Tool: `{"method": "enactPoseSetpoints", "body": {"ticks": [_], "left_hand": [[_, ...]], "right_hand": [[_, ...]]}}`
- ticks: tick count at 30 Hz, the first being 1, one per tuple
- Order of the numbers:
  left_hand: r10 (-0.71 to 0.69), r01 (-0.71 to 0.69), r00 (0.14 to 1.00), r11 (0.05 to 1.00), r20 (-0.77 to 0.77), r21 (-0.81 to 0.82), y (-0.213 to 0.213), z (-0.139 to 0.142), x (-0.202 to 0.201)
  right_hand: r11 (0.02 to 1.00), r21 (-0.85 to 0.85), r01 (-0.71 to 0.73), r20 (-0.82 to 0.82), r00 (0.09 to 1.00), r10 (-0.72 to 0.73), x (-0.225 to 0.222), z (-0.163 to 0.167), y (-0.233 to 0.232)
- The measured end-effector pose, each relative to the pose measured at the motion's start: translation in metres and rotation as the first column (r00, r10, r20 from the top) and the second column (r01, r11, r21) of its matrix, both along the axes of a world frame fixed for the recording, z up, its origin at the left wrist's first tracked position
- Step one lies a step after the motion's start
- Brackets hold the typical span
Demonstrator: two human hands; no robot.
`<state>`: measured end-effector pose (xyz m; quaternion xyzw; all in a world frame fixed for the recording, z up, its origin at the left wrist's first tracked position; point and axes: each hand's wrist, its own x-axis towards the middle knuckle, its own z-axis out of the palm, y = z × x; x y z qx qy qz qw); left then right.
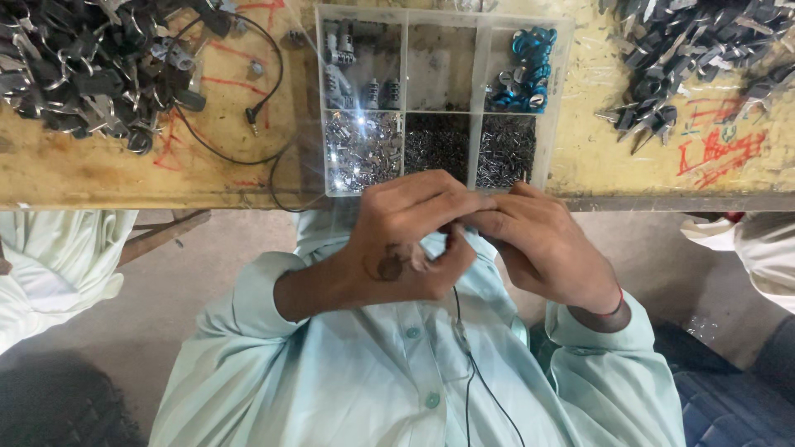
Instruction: The person sits at a workbench and assembles small metal components by hand. They pick parts from a compartment organizer box, fit pieces together between their fingers, and place finished assemblies aside on the bench.
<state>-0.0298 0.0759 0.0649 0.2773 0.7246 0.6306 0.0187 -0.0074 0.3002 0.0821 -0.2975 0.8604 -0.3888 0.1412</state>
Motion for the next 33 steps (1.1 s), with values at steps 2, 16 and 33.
{"method": "enactPoseSetpoints", "body": {"ticks": [2, 16, 33], "left_hand": [[0.024, -0.024, 0.999, 1.0, -0.026, -0.002, 0.001, -0.002, 0.002], [0.078, -0.08, 0.987, 0.997, 0.137, 0.005, -0.016, -0.02, 0.005], [0.217, -0.142, 0.975, 0.758, 0.041, -0.637, -0.046, -0.049, 0.002]], "right_hand": [[1.0, 0.007, 0.02, -0.02, 1.0, -0.02, 0.001, -0.002, 0.001], [0.586, -0.14, 0.798, 0.159, 0.602, -0.782, 0.001, -0.005, 0.031], [0.92, 0.37, 0.125, -0.284, 0.959, -0.016, -0.032, -0.058, -0.028]]}}
